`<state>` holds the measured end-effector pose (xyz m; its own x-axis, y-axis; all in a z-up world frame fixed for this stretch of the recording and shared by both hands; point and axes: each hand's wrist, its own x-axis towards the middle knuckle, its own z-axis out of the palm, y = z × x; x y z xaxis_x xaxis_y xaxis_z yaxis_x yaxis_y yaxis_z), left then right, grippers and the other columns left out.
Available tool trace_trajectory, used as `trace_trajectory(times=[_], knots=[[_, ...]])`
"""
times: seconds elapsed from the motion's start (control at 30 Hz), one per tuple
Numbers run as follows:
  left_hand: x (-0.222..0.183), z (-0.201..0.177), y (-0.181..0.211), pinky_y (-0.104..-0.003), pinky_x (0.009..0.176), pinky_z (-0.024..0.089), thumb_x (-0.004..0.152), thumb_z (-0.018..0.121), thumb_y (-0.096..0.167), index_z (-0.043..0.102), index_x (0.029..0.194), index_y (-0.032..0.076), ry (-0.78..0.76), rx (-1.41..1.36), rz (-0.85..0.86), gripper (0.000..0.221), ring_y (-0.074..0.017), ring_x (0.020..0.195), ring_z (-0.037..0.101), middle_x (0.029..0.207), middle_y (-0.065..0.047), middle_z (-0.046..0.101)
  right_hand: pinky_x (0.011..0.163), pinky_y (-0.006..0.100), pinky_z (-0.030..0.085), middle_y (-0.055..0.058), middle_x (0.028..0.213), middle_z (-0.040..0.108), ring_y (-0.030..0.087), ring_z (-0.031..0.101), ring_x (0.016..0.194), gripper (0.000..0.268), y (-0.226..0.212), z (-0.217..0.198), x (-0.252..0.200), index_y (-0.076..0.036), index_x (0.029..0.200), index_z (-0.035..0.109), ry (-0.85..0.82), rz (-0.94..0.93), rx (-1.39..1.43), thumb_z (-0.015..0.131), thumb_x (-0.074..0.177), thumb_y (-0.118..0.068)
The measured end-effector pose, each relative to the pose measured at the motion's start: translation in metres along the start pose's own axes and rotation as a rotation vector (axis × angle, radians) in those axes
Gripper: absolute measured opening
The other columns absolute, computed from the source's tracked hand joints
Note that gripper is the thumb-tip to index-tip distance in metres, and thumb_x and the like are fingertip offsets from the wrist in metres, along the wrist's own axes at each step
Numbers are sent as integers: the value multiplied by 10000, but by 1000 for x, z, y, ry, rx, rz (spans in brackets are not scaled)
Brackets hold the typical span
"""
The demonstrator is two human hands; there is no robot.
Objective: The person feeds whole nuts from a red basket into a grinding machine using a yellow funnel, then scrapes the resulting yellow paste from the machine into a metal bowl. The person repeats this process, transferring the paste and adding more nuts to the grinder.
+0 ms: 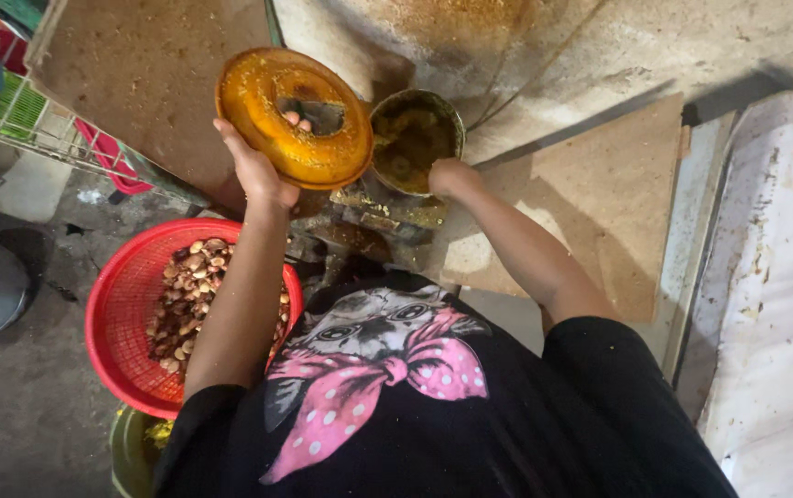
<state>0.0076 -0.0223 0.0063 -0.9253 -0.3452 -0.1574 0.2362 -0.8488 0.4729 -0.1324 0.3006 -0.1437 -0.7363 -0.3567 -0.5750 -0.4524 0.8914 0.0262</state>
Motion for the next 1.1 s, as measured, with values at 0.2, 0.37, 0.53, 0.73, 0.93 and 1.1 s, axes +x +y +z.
trace_trajectory(times=[0.2,0.37,0.53,0.73,0.93,1.1], knots=[[3,8,5,-469,869,577,983,272,721,572,1260,10,0,5,6,820,-348,854,664,938,-182,681,558,420,282,96,657,518,232,438,593,138,-6,33,45,-136,874,604,-178,82,496,548,967,-221],[10,16,8,-475,871,577,964,285,739,565,1284,70,-29,-10,35,793,-334,850,663,921,-154,675,481,394,241,86,605,476,211,388,523,155,-35,21,61,-132,846,566,-293,297,1197,545,970,-222],[8,7,12,-482,887,576,965,298,756,567,1289,62,-43,-12,26,812,-340,866,674,928,-160,678,404,369,199,76,552,434,191,337,453,183,-57,22,63,-128,818,529,-257,384,1374,543,973,-223],[8,5,16,-485,875,584,959,301,752,571,1295,59,4,27,41,816,-342,862,684,942,-167,694,531,413,312,119,704,518,262,444,615,198,-22,15,59,-107,909,627,-63,407,1304,571,967,-287],[3,5,5,-493,869,588,959,274,753,569,1292,55,45,61,-20,828,-339,870,688,945,-163,698,807,472,530,205,998,707,380,673,956,249,9,-1,54,-73,1029,762,250,138,180,568,917,-182],[1,-3,10,-493,894,583,994,249,747,569,1318,41,55,40,-11,840,-336,898,679,977,-162,688,905,511,551,209,1089,742,398,708,1042,301,-17,-21,48,-95,1083,773,434,181,361,519,977,-216]])
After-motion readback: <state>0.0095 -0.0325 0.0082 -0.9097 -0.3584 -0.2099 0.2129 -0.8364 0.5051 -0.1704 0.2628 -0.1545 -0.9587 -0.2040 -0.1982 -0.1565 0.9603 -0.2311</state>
